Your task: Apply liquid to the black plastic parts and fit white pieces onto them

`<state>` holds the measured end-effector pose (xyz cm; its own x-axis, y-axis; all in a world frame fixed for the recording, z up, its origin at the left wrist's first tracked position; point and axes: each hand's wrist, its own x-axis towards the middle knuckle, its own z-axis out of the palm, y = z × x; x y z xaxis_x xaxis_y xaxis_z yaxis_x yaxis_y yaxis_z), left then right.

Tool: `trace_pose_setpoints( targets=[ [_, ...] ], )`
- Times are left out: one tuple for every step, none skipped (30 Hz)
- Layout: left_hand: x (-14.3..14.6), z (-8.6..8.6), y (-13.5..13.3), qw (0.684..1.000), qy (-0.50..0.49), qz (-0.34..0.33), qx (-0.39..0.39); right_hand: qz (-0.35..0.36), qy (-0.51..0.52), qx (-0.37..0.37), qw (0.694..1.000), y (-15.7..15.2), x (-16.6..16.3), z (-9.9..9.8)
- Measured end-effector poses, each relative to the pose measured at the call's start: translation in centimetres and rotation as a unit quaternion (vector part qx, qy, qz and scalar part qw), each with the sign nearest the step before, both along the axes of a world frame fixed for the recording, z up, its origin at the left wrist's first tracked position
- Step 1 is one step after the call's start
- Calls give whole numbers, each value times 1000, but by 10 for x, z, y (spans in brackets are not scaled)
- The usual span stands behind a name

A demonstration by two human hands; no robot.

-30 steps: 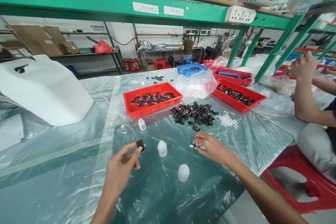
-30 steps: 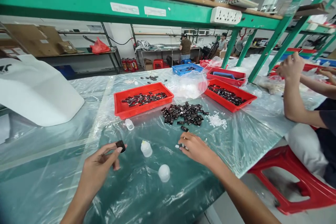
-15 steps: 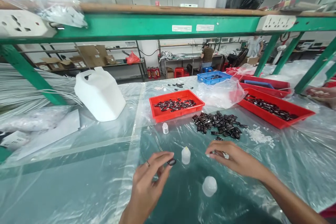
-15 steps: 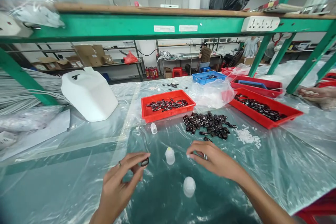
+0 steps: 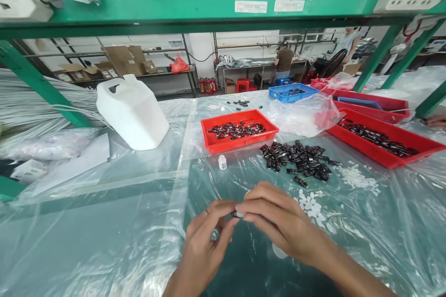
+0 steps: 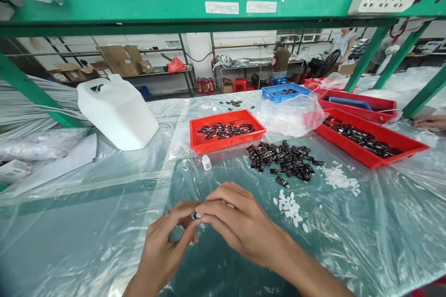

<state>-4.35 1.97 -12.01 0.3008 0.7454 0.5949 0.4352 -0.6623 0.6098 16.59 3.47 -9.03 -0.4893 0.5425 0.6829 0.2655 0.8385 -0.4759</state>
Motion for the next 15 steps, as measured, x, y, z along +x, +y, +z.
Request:
trace_pose_setpoints(
  targets=[
    [1,0,-1,1000,-5,0,-5,-1,7,-4,1000,1,-1,-2],
    [2,-1,-1,1000,-10,2,-10,-4,15,-8,1000,1,-3,-4],
    [2,-1,-1,1000,-14,6,-14,-7,26,-11,1000,2,-4,-5],
    [3,-1,-1,1000,-16,10,-18,-8,37,-14,999,2,-6,-6],
    [4,-1,-1,999,-18,15,-22,-8,48,-17,999,3,-8,-7],
    [4,-1,-1,999,-19,19,-27,-8,57,-18,998,3,-9,-8],
    [5,-1,-1,999,-21,20,-32,-8,65,-18,998,3,-10,-9],
    [5,-1,-1,999,-23,21,-39,-9,70,-17,997,3,-11,-9],
    [5,-2,-1,998,-27,21,-46,-11,73,-15,997,3,-11,-10],
    [5,-3,-1,998,-32,22,-53,-14,75,-13,997,3,-11,-11],
    [5,-4,-1,997,-39,24,-62,-19,75,-10,997,3,-11,-11],
    [4,-6,-1,996,-46,25,-70,-22,73,-6,997,4,-11,-11],
    [4,-8,0,995,-54,25,-79,-25,71,-1,997,5,-11,-11],
    [3,-11,0,994,-59,18,-87,-27,70,5,997,6,-11,-11],
    [3,-13,1,994,-62,6,-95,-27,68,10,997,8,-11,-12]
  ],
)
